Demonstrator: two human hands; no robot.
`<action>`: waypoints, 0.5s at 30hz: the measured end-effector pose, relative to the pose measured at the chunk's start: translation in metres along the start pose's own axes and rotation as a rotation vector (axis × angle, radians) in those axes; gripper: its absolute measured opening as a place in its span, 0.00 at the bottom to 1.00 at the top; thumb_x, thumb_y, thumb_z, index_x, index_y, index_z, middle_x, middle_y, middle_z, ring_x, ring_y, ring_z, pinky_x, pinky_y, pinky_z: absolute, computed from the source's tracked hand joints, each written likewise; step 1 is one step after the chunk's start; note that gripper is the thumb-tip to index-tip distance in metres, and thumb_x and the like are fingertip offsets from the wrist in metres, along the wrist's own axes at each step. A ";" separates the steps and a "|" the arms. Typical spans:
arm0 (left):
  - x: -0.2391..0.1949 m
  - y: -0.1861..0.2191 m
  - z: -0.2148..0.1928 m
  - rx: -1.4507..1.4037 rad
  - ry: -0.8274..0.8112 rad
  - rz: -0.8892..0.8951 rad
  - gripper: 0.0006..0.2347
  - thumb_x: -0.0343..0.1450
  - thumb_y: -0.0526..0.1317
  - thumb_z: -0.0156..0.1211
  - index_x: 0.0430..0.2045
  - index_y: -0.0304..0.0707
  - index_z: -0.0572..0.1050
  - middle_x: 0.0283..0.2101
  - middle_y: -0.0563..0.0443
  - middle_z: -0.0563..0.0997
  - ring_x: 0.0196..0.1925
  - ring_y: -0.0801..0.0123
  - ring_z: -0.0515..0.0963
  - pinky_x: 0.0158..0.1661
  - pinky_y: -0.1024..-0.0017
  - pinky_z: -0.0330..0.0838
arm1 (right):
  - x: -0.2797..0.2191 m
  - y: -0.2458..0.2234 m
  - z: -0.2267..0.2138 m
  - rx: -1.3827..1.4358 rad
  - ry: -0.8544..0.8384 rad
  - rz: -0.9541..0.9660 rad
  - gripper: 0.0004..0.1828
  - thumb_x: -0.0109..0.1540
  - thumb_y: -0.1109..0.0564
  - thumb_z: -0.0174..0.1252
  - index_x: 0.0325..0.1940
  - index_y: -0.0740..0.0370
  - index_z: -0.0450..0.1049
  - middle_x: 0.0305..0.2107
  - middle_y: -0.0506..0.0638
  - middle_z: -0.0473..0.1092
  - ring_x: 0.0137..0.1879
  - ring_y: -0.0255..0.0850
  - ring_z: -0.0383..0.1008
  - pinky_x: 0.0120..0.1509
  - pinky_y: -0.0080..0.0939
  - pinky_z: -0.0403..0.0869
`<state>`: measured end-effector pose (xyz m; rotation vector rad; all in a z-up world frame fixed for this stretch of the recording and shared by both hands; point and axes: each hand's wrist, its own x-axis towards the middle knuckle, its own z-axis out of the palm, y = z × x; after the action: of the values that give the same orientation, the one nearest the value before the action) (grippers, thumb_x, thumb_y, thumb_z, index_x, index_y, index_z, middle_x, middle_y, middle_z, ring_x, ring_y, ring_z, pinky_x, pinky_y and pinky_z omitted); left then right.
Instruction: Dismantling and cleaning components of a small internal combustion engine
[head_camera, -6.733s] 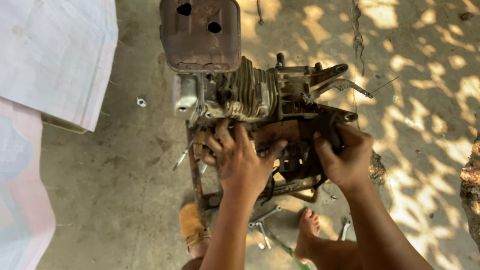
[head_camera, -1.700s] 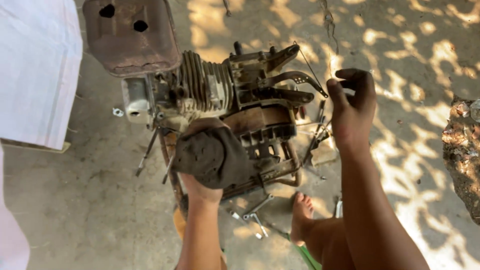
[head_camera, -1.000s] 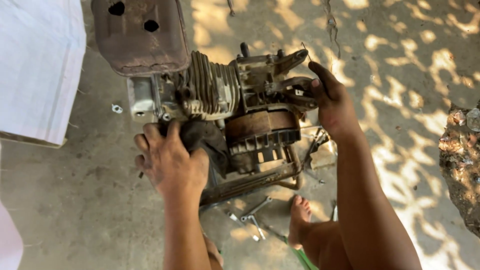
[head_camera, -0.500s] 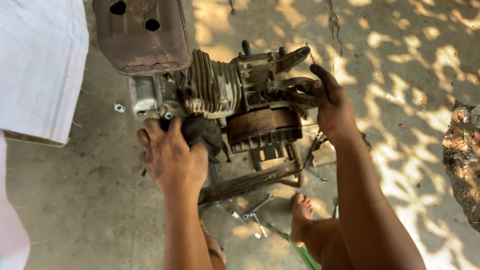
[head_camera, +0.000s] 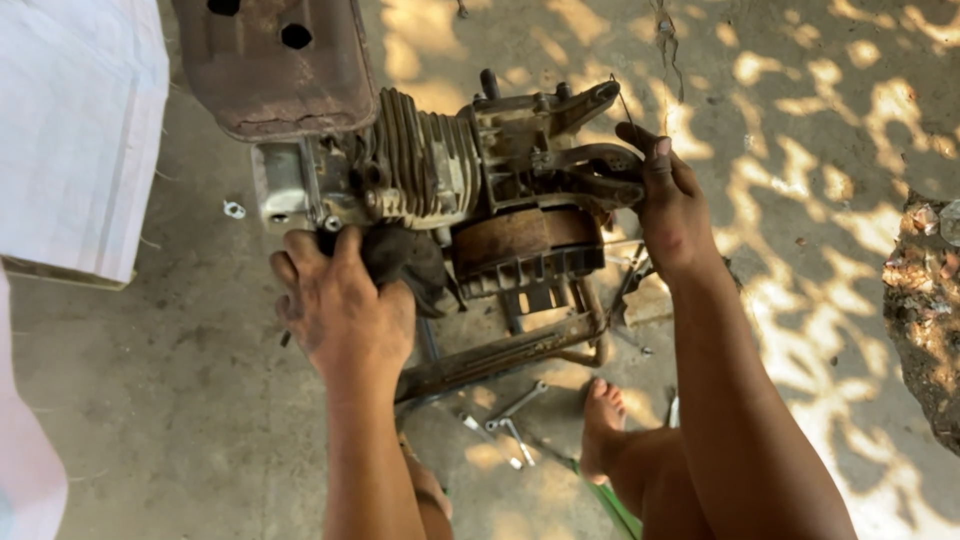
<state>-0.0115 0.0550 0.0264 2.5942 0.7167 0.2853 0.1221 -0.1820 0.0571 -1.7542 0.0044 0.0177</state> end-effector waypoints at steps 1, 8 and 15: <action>-0.003 0.000 -0.001 0.000 0.006 -0.005 0.29 0.61 0.37 0.58 0.61 0.38 0.69 0.62 0.34 0.59 0.65 0.32 0.61 0.56 0.30 0.59 | 0.003 0.007 -0.006 0.001 -0.006 -0.004 0.31 0.72 0.36 0.40 0.66 0.57 0.74 0.48 0.68 0.75 0.59 0.57 0.77 0.66 0.56 0.76; -0.013 -0.001 0.005 -0.021 0.119 0.050 0.23 0.51 0.35 0.60 0.43 0.38 0.76 0.50 0.43 0.64 0.55 0.43 0.60 0.52 0.39 0.56 | 0.020 0.054 -0.060 -0.292 0.008 -0.038 0.29 0.79 0.40 0.47 0.36 0.63 0.76 0.26 0.53 0.68 0.35 0.47 0.71 0.45 0.48 0.72; -0.029 0.030 0.013 -0.493 0.236 0.271 0.31 0.53 0.28 0.51 0.53 0.48 0.82 0.47 0.40 0.79 0.52 0.39 0.78 0.53 0.48 0.71 | 0.010 0.056 -0.058 -0.390 -0.044 -0.107 0.30 0.78 0.47 0.52 0.21 0.55 0.72 0.13 0.45 0.61 0.22 0.37 0.61 0.33 0.37 0.64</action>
<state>-0.0188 0.0120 0.0263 2.1940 0.3095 0.7586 0.1316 -0.2491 0.0124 -2.1413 -0.1327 -0.0218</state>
